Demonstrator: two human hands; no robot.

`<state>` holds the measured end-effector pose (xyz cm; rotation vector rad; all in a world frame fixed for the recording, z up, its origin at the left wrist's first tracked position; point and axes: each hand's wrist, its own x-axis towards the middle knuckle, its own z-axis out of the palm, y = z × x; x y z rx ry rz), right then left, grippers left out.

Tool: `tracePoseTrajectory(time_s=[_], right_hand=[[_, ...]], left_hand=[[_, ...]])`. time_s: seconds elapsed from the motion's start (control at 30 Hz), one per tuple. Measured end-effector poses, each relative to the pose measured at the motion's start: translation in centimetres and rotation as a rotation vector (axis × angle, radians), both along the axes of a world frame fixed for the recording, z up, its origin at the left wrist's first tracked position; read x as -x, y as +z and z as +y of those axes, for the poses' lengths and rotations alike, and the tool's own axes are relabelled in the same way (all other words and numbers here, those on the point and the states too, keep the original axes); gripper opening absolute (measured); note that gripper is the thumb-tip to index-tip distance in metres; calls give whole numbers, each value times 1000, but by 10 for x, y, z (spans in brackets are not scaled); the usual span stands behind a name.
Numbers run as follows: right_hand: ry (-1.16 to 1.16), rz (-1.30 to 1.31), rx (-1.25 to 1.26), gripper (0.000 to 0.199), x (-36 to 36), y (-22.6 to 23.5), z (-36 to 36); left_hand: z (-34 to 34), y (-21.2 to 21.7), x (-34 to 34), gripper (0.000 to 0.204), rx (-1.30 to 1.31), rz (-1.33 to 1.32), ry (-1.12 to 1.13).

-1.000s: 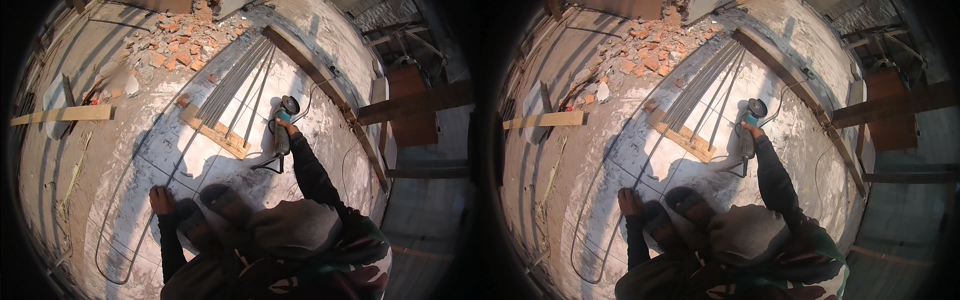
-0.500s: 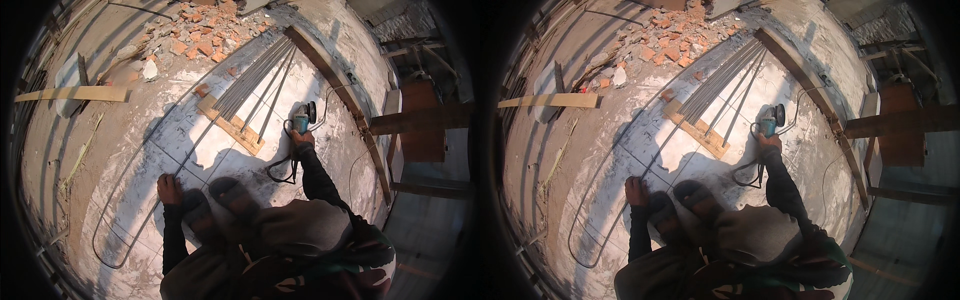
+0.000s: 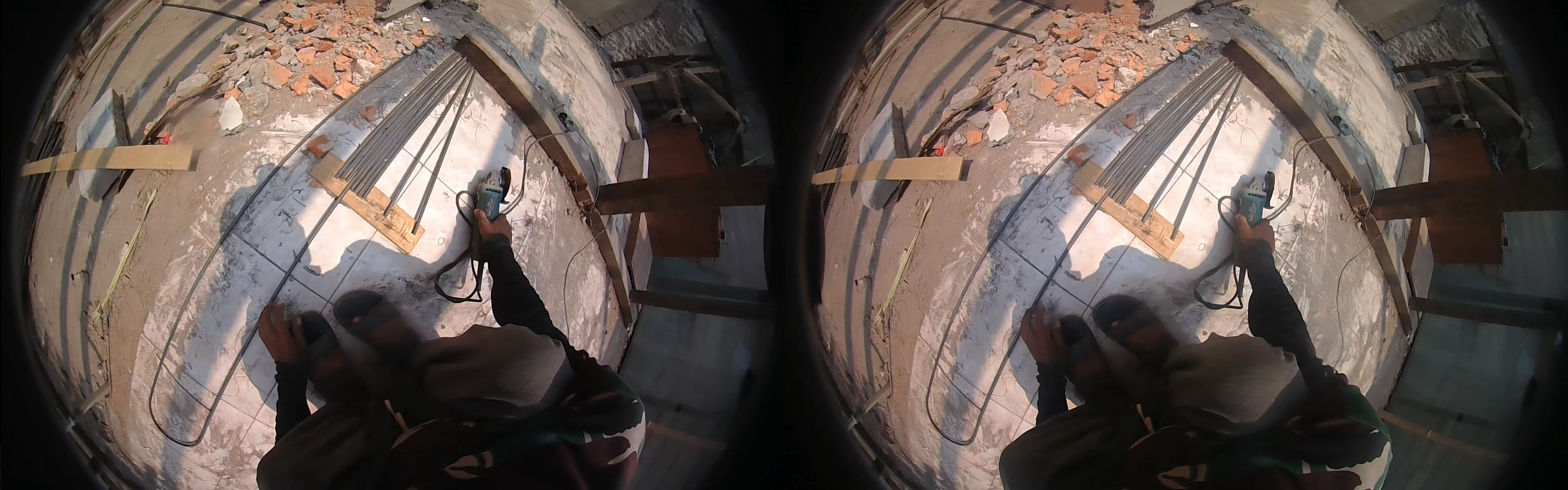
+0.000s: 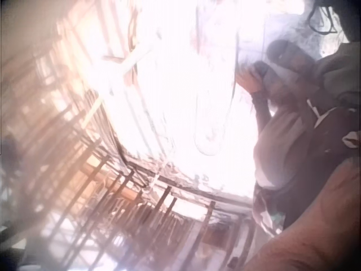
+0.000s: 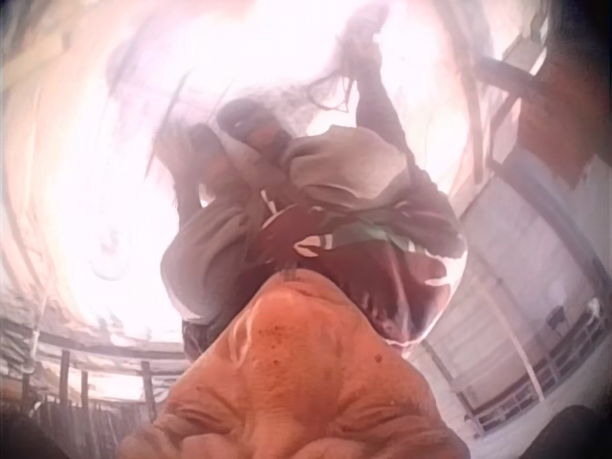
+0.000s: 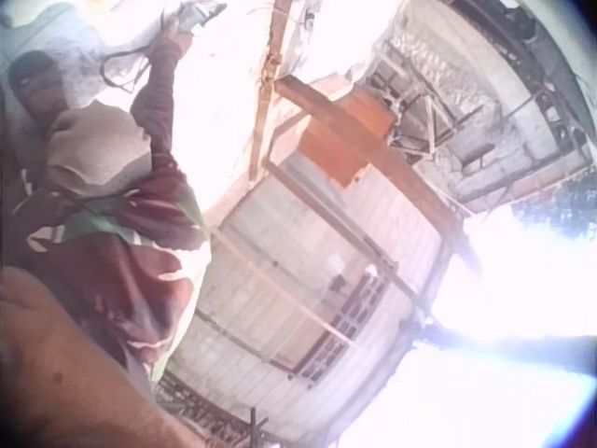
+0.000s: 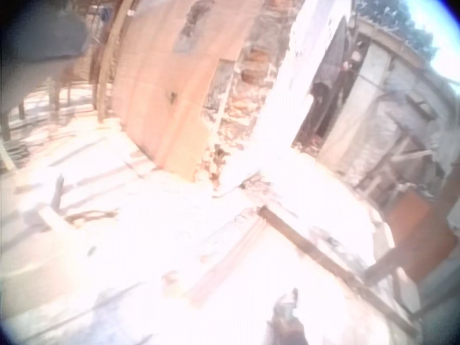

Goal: The person uses an angle grinder to cut through a bundle of metal rods supported by a wooden block on a tiled floor.

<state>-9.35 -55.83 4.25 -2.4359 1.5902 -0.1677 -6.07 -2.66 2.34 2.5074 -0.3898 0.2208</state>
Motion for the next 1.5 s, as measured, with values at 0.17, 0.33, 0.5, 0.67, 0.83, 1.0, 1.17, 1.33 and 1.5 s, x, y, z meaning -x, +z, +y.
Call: tracePoseTrajectory(time_s=[0.17, 0.33, 0.5, 0.67, 0.83, 1.0, 1.17, 1.33, 1.5], right_hand=[[287, -153, 397, 68, -30, 21, 24], [302, -199, -332, 60, -97, 1, 59], [23, -240, -492, 68, -134, -88, -9], [-82, -418, -861, 46, -191, -64, 35], [-167, -424, -866, 47, -227, -51, 68], [-383, -713, -1194, 38, -250, -62, 73], [-430, -580, -1176, 21, -256, -61, 75], [-389, -613, -1291, 23, -256, -55, 87], [-337, -694, -1259, 29, -254, -67, 86]], left_hand=[[-38, 29, 32, 43, 111, 9, -115], [-34, 40, 25, 40, 1, 84, -90], [-42, 21, 26, 39, 53, 84, -138], [-33, 19, 27, 39, 12, 98, -125], [-31, 16, 30, 41, 17, 119, -129], [-35, 13, 29, 41, -20, 145, -138], [-39, 16, 28, 40, -16, 142, -142], [-35, 22, 28, 41, -51, 169, -141], [-37, 20, 28, 42, -55, 177, -137]])
